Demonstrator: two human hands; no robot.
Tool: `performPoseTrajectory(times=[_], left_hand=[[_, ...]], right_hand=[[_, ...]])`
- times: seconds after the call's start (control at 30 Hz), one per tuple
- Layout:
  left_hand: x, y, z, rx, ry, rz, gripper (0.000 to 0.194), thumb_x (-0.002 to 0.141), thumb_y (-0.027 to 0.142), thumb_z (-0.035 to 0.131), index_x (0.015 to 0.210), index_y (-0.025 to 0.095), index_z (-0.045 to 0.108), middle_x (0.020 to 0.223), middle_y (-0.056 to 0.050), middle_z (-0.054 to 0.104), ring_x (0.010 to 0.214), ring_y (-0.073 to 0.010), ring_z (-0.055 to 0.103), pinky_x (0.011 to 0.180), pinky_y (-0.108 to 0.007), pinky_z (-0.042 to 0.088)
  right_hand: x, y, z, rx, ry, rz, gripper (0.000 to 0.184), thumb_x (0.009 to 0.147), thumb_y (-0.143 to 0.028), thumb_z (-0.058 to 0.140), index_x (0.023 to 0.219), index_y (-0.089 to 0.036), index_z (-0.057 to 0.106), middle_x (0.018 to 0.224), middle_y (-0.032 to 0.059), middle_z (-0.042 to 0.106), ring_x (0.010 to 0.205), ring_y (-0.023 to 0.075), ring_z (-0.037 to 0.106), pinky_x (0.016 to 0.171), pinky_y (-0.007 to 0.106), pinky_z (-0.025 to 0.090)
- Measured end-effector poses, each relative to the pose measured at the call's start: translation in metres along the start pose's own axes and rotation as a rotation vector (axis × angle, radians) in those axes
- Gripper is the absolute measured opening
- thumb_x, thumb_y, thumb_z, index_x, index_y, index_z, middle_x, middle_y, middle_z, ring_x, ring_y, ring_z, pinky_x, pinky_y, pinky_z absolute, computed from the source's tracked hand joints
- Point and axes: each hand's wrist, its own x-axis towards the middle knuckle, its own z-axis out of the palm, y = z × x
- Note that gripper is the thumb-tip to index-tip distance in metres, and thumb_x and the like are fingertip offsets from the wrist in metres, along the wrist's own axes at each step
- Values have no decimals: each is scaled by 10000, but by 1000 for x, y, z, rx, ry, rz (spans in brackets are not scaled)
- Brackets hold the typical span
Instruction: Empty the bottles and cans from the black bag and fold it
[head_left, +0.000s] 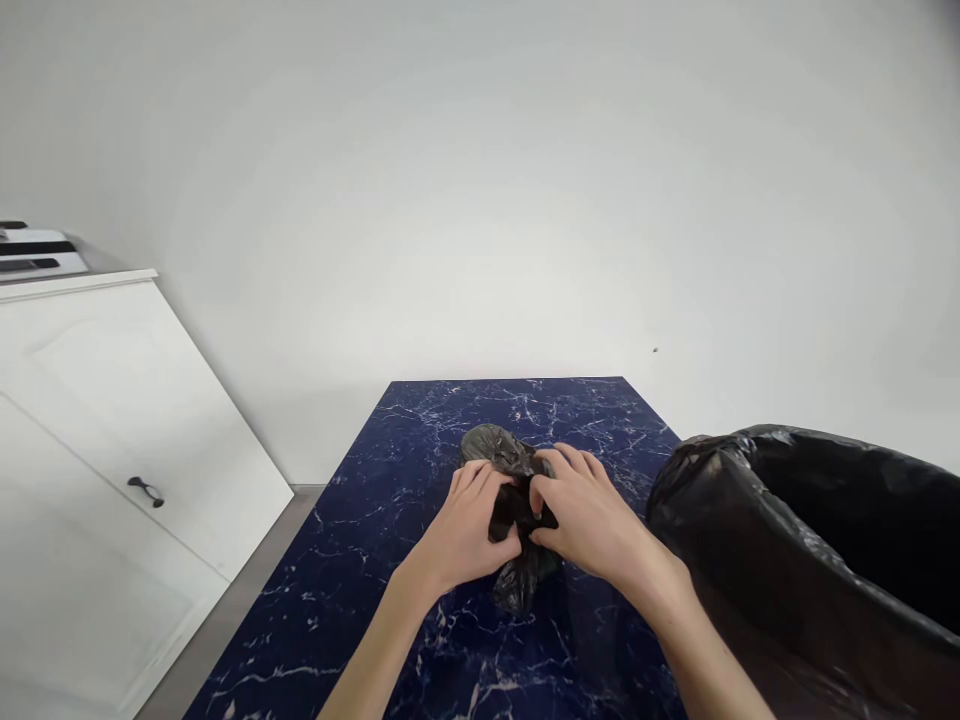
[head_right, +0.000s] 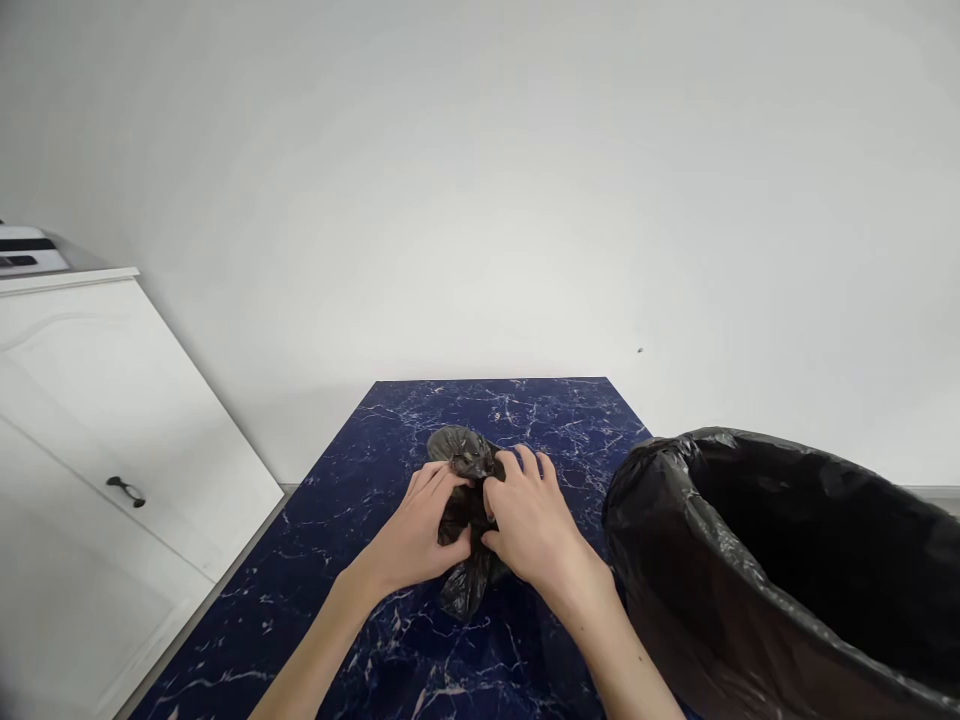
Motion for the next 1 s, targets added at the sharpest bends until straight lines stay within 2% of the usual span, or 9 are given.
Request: performPoseTrajectory(times=[0.07,0.13,0.23,0.37,0.53,0.7,0.8,0.9,1.0], left_hand=[[11,4,-6,16,-66,23,323,815,186,778,1095,257,634,1175,-57,694,1255,-313,596,1103,-480,524],[19,5,-9,30,-104,34,225,837,179,758,1007,258,632,1147,-57,697,1242,-324,606,1112,-512,511],[28,1,-14,41,-123,24,187,884,152,690,1022,267,636,1133,-54,712,1198,-315,641,1075,-501,527],[32,-9,-25,48,-125,-10,153,932,177,646,1058,264,655,1114,-48,740,1073,-294,696,984,-460,556],[30,-22,-35,60,-104,-44,89,969,214,591,1017,244,660,1047,-59,739,1015,-300,686,951,-460,537],[29,-34,-43,49,10,-158,142,940,215,567,1012,258,681,1085,-40,758,1046,-298,681,968,-450,512],[27,-46,-49,45,170,-328,119,912,244,578,974,267,677,1084,-41,760,1048,-304,684,952,-438,508],[24,-63,-53,13,343,-538,63,893,286,579,929,244,608,1036,-79,745,1002,-308,695,906,-432,518],[21,-76,-57,-93,364,-631,109,878,322,583,943,238,555,1020,-84,743,956,-280,716,810,-373,543]], right_hand=[[1,7,3,3,-14,-10,240,674,-163,946,782,-197,734,1419,182,665,1464,520,487,1167,727,408],[3,13,7,1,-3,-10,258,658,-142,949,800,-202,741,1432,173,659,1461,511,489,1174,737,389],[8,20,12,3,26,-17,269,679,-150,937,860,-208,747,1443,175,648,1457,507,487,1158,751,391],[13,22,14,34,25,-53,219,711,-149,922,804,-226,739,1331,152,704,1370,486,565,1109,765,426],[12,19,4,104,14,-81,183,788,-169,909,783,-249,744,1300,117,724,1361,432,600,1094,683,493],[2,25,-11,164,8,-85,183,885,-251,861,754,-273,736,1447,66,666,1442,388,555,1020,580,569],[-5,39,-11,139,64,-83,175,856,-260,883,748,-284,748,1428,51,673,1361,376,619,973,539,587],[-10,57,-5,58,98,-46,177,796,-258,918,723,-290,761,1314,70,721,1200,377,699,930,549,589],[-13,66,-1,22,110,3,161,779,-233,915,735,-286,769,1273,105,734,1170,420,706,930,620,578]])
